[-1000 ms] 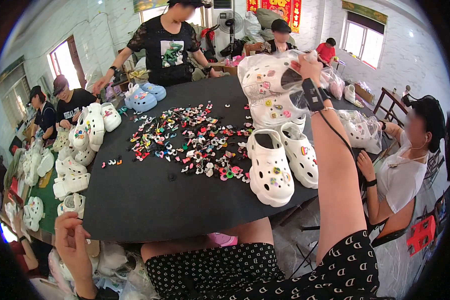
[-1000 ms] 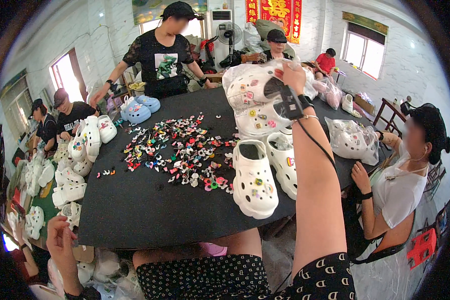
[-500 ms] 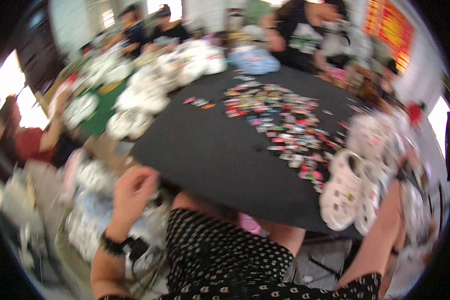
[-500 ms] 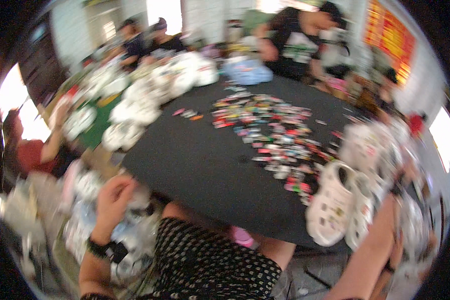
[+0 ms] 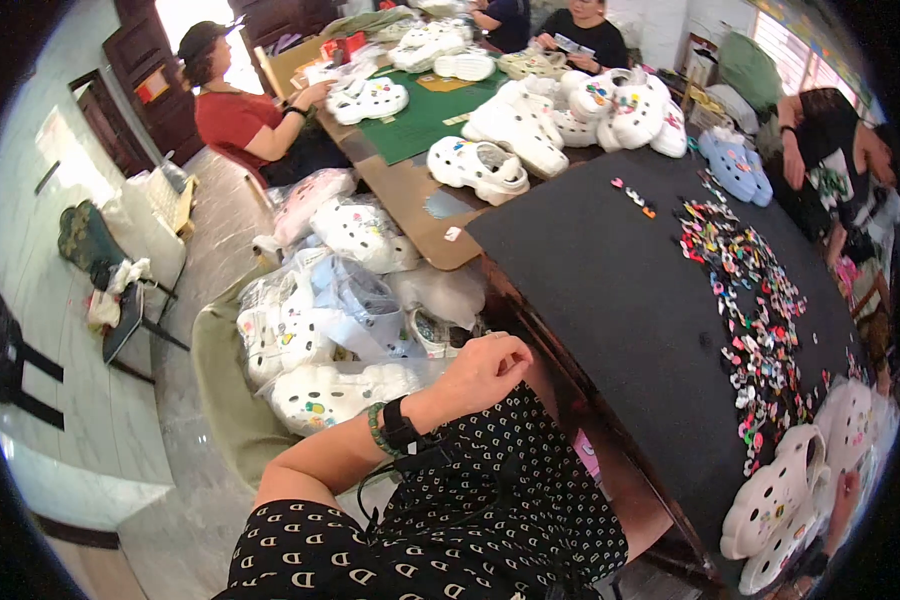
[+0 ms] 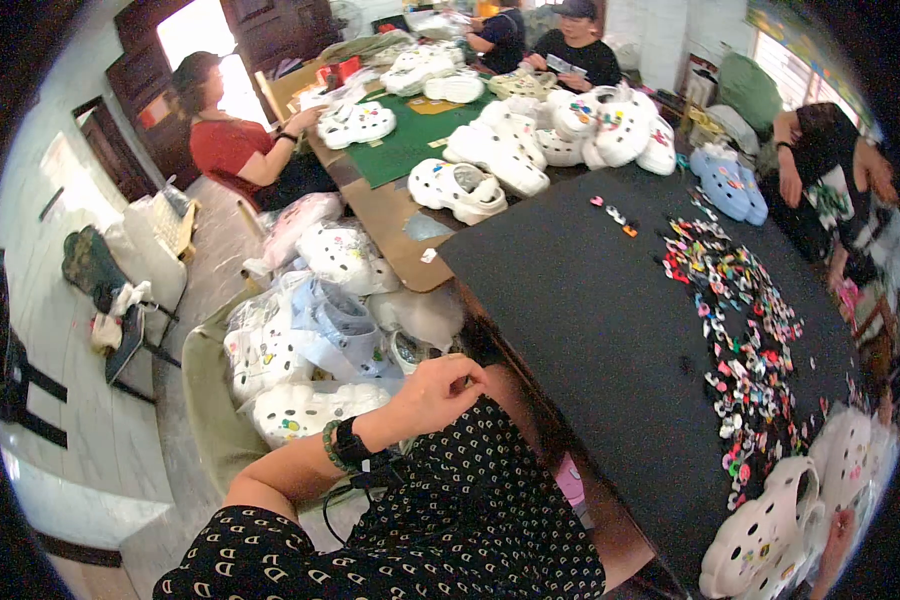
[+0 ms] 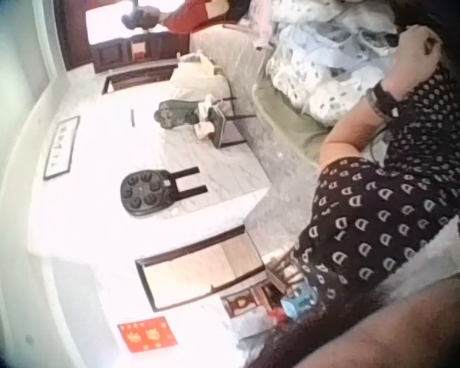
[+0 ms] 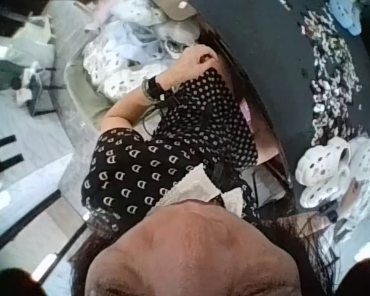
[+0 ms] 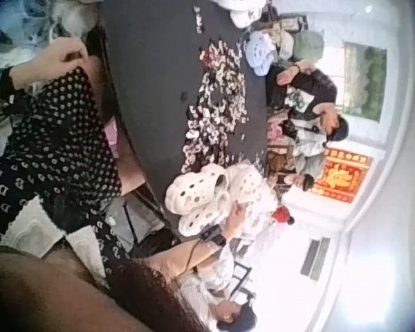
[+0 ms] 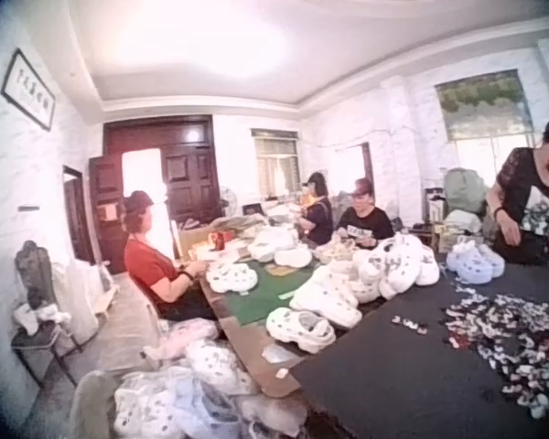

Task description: Attaching decorative charms to white clog-style shoes.

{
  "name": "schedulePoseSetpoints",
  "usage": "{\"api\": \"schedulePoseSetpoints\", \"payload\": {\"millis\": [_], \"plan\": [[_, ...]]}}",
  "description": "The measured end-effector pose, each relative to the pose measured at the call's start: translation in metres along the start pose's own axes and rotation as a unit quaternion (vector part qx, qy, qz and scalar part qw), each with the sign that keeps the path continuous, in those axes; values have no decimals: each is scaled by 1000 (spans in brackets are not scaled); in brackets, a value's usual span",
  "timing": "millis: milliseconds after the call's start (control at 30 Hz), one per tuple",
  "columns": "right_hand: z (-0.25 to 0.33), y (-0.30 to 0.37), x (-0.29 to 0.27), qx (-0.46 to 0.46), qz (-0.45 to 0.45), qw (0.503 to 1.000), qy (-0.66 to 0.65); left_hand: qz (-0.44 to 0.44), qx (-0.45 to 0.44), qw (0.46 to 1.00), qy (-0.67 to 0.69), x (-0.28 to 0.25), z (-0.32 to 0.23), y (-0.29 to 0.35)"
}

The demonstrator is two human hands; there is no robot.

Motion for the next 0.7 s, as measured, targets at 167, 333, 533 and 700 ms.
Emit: {"api": "schedulePoseSetpoints", "payload": {"millis": [167, 333, 533, 700], "plan": [[81, 165, -50, 243, 17, 968, 53, -4, 0, 999, -39, 2, 3, 5], [139, 164, -32, 239, 58, 952, 183, 38, -29, 999, -9, 17, 8, 2], [159, 167, -20, 242, 51, 945, 213, 88, -97, 988, 78, 28, -3, 4], [152, 168, -13, 220, 21, 941, 256, 92, -58, 993, 47, 27, -13, 2]]}}
Point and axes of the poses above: each hand's wrist, its own y-axis away from the middle knuckle, its own x-axis out of the palm, z = x × y, the point moved 2 cm from there along -y, towards the middle knuckle, and after that the axes turned 10 degrees about -y, right-handed, at the moved point
